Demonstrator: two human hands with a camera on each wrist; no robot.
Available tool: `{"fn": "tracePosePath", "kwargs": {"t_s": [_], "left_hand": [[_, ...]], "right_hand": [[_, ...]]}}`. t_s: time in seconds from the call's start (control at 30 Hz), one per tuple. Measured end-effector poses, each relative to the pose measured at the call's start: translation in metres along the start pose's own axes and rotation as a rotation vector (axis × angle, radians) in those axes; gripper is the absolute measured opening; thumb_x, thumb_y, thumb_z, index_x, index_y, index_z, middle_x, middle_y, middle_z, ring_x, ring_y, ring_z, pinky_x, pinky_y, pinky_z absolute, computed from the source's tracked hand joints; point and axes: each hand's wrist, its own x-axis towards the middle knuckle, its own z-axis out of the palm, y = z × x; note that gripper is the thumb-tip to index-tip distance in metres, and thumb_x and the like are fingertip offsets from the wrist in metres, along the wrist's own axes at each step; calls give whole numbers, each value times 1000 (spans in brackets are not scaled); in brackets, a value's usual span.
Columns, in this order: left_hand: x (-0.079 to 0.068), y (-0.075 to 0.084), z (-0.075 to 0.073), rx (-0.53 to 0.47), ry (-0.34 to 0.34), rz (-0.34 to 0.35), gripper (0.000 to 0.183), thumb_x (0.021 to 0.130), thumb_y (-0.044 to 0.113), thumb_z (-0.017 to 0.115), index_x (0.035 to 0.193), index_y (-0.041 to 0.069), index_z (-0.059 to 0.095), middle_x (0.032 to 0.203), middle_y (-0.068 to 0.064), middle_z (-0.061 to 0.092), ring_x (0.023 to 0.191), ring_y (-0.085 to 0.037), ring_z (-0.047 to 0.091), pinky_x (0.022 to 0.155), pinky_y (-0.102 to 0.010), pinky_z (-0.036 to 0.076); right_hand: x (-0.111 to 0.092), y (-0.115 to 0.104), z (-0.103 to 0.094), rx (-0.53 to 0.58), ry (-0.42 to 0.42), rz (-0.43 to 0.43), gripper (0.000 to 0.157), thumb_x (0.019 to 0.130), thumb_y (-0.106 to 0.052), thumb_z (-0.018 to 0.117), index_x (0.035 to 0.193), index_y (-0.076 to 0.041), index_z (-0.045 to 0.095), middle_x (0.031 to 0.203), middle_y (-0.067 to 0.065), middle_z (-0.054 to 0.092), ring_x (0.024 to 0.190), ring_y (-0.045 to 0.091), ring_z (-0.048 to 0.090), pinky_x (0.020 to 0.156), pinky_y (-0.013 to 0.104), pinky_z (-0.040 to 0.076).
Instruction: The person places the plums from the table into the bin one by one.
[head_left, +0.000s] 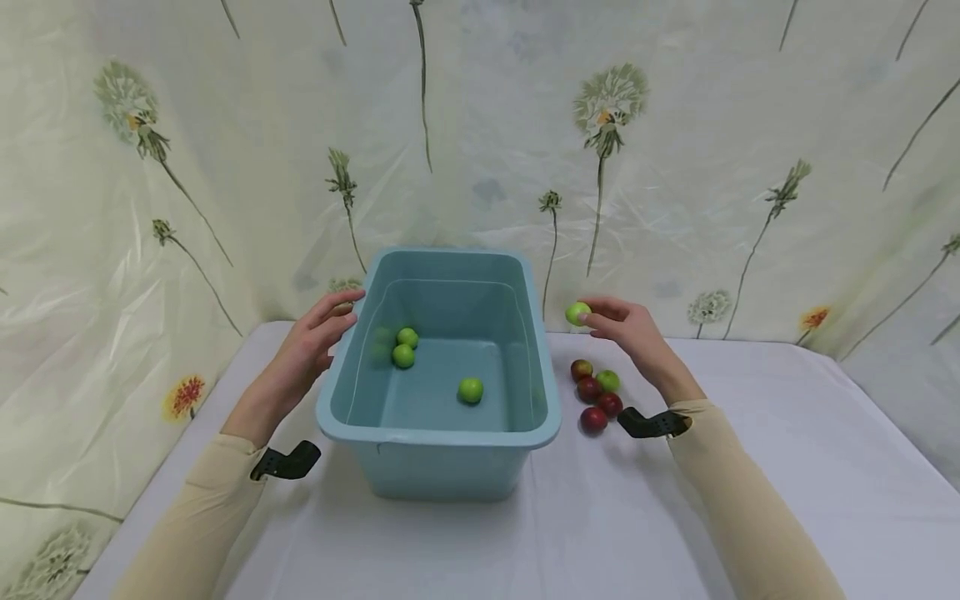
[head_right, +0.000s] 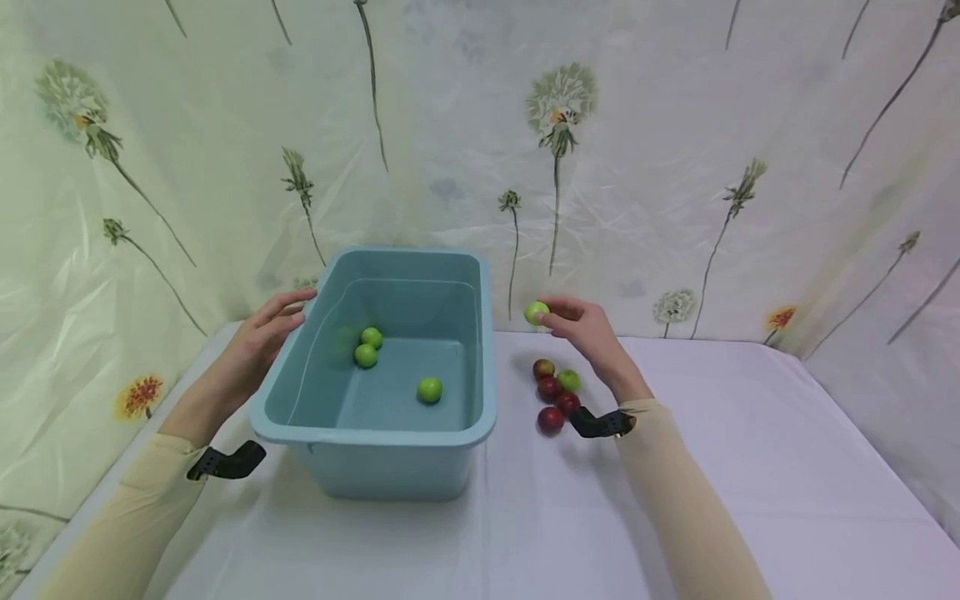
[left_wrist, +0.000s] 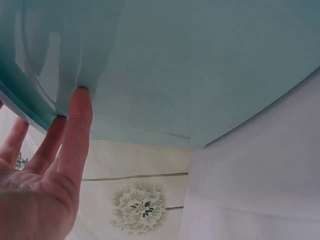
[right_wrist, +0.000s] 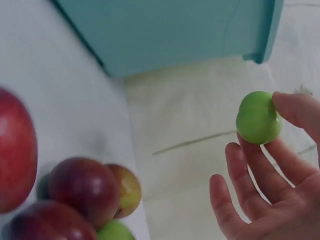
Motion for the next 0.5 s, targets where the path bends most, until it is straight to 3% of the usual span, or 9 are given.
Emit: {"fn": "tracePosePath", "kwargs": {"t_s": [0.23, 0.5], "left_hand": [[0, 0, 0, 1, 0, 7, 50, 101, 40, 50, 147, 22, 40, 145, -6, 42, 134, -28, 41, 96, -51, 42], [0, -1, 0, -10, 0, 6, 51, 101, 40, 51, 147, 21, 40, 146, -7, 41, 135, -29, 39, 98, -56, 40]], "right_hand": [[-1, -21, 6, 102, 23, -35, 50, 94, -39, 66, 133, -8, 59, 128, 8, 59, 116, 21, 57, 100, 45, 44], [-2, -44, 13, 321, 1, -73, 47, 95, -29, 67, 134, -4, 57, 131, 10, 53, 118, 22, 53, 98, 36, 46]]}}
